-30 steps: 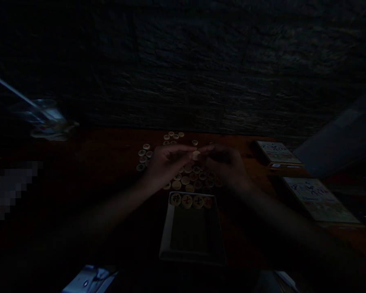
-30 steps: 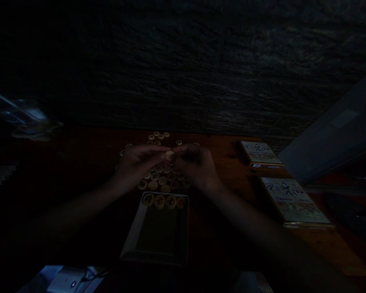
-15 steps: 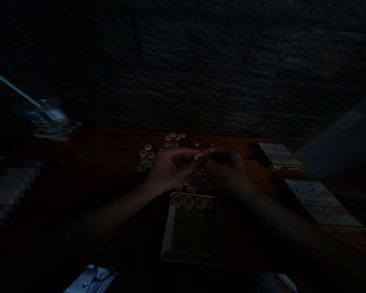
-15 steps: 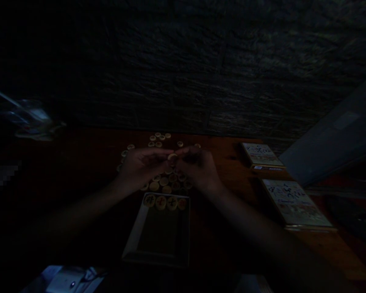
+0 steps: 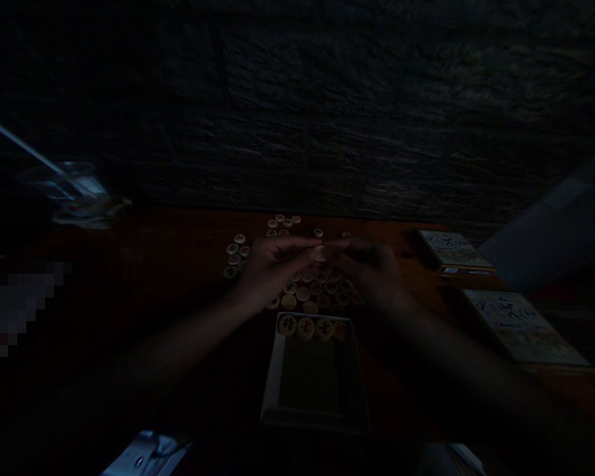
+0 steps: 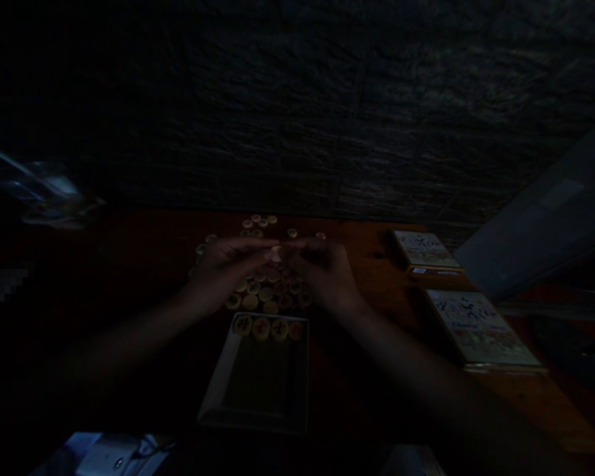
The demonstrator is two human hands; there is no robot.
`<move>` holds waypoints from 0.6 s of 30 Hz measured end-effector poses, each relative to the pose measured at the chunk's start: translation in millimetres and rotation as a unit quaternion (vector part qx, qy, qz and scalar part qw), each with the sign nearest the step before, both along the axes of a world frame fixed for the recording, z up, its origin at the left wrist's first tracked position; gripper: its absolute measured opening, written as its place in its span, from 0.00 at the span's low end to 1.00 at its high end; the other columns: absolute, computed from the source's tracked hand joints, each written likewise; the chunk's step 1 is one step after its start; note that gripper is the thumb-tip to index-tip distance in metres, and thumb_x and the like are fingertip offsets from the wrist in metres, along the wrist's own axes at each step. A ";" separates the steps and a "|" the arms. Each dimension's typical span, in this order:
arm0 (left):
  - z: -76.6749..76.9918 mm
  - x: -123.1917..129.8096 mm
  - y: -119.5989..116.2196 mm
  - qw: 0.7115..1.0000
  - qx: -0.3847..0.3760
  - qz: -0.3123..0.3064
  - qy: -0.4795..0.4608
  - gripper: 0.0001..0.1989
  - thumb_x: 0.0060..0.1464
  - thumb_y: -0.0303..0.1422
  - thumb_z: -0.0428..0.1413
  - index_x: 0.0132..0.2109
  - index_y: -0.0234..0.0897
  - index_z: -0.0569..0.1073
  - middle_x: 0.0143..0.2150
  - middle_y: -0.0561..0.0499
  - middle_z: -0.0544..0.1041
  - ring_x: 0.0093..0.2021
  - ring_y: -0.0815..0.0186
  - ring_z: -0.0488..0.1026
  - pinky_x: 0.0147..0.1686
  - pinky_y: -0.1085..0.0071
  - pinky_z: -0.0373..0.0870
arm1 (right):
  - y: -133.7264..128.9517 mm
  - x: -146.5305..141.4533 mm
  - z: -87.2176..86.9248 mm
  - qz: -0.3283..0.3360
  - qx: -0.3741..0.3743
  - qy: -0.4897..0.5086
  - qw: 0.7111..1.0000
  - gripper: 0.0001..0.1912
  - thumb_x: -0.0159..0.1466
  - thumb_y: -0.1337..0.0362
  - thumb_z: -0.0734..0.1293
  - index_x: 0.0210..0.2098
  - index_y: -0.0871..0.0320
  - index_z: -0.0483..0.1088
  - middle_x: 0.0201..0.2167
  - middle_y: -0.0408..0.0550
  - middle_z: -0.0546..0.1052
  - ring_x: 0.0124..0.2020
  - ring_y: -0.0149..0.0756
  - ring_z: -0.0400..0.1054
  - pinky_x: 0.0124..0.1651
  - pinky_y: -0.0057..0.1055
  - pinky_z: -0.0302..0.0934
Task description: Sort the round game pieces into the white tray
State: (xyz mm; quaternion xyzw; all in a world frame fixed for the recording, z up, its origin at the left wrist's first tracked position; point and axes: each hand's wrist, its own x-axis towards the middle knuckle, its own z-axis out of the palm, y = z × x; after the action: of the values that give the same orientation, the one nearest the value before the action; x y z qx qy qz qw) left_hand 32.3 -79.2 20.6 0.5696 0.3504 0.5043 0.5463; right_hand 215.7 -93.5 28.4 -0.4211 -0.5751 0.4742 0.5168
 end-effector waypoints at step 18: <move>-0.1 2.6 -6.2 0.998 -0.009 -0.056 -0.001 0.21 0.48 0.30 0.71 0.51 0.37 0.83 0.48 0.44 0.85 0.46 0.58 0.83 0.48 0.64 0.79 | -0.2 0.0 -4.9 -0.060 0.065 -0.043 0.995 0.16 0.53 0.55 0.81 0.33 0.59 0.79 0.27 0.46 0.81 0.26 0.32 0.74 0.28 0.26 0.67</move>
State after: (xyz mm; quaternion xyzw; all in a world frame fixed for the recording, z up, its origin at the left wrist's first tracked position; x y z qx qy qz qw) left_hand 34.9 -85.3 20.4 0.5826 0.3220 0.4705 0.5793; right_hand 215.6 -93.7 23.5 -0.4400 -0.6002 0.3857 0.5454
